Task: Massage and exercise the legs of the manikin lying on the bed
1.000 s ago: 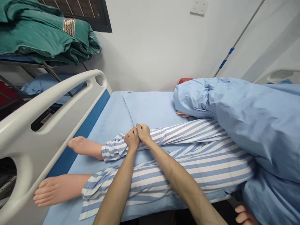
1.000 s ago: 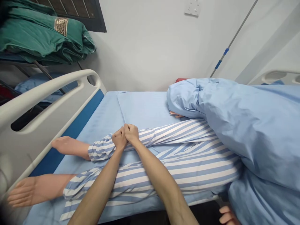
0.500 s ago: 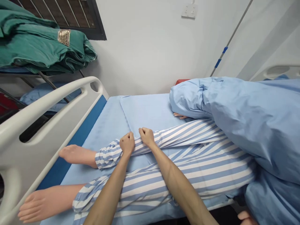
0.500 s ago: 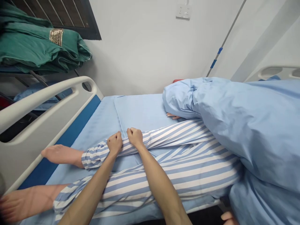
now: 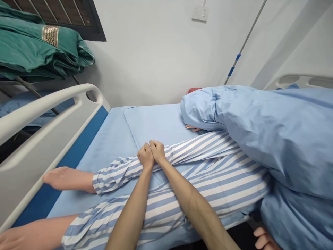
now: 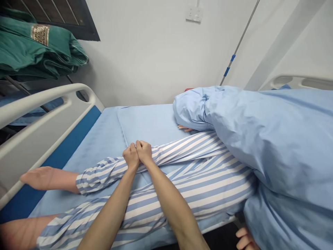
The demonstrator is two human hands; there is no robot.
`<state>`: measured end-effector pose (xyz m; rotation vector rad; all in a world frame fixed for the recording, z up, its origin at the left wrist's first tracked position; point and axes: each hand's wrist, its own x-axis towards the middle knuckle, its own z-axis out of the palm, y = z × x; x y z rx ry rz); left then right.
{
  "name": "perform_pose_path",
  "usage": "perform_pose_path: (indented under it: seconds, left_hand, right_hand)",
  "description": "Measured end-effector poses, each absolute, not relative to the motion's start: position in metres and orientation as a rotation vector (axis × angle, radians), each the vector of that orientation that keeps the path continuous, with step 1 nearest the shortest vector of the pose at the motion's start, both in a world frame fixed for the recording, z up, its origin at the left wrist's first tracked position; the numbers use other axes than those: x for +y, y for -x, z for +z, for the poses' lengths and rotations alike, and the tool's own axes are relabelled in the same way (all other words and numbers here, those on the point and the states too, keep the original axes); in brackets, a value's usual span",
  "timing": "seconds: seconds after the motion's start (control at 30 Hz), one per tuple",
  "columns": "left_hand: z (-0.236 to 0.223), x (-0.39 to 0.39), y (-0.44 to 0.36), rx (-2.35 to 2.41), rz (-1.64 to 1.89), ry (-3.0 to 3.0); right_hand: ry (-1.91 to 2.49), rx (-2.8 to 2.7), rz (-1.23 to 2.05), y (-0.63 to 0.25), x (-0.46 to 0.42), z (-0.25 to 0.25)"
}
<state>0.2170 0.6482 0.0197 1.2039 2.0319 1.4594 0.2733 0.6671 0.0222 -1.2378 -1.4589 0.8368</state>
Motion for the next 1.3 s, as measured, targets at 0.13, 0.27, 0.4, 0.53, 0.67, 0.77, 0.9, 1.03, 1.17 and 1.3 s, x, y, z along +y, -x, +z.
perform_pose_path:
  seconds: [0.13, 0.27, 0.4, 0.53, 0.67, 0.77, 0.9, 1.03, 1.17, 1.3]
  left_hand:
    - [0.020, 0.651, -0.215, 1.951, 1.470, -1.162]
    - [0.013, 0.651, -0.215, 1.970, 1.535, -1.138]
    - [0.014, 0.652, -0.218, 1.936, 1.539, -1.114]
    - [0.037, 0.665, -0.233, 1.835, 1.635, -0.956]
    - [0.049, 0.677, -0.244, 1.821, 1.686, -0.910]
    - [0.035, 0.674, -0.244, 1.885, 1.644, -1.016]
    - [0.015, 0.667, -0.242, 1.861, 1.625, -1.135]
    - [0.016, 0.666, -0.244, 1.808, 1.629, -1.154]
    - [0.020, 0.664, -0.246, 1.815, 1.647, -1.210]
    - [0.023, 0.659, -0.247, 1.794, 1.639, -1.223]
  right_hand:
    - [1.214, -1.660, 0.784, -0.278, 0.669, 0.039]
    - [1.282, -1.727, 0.711, -0.285, 0.668, 0.033]
    - [1.381, -1.667, 0.702, -0.288, 0.667, 0.019]
    - [1.270, -1.511, 0.822, -0.290, 0.671, 0.017]
    - [1.111, -1.344, 0.980, -0.293, 0.675, 0.017]
    - [1.077, -1.242, 1.035, -0.294, 0.676, 0.016]
    - [1.151, -1.227, 1.027, -0.294, 0.679, 0.024]
    - [1.235, -1.460, 0.873, -0.304, 0.686, 0.042]
    - [1.215, -1.550, 0.800, -0.319, 0.687, 0.039]
    - [1.169, -1.604, 0.860, -0.323, 0.682, 0.019]
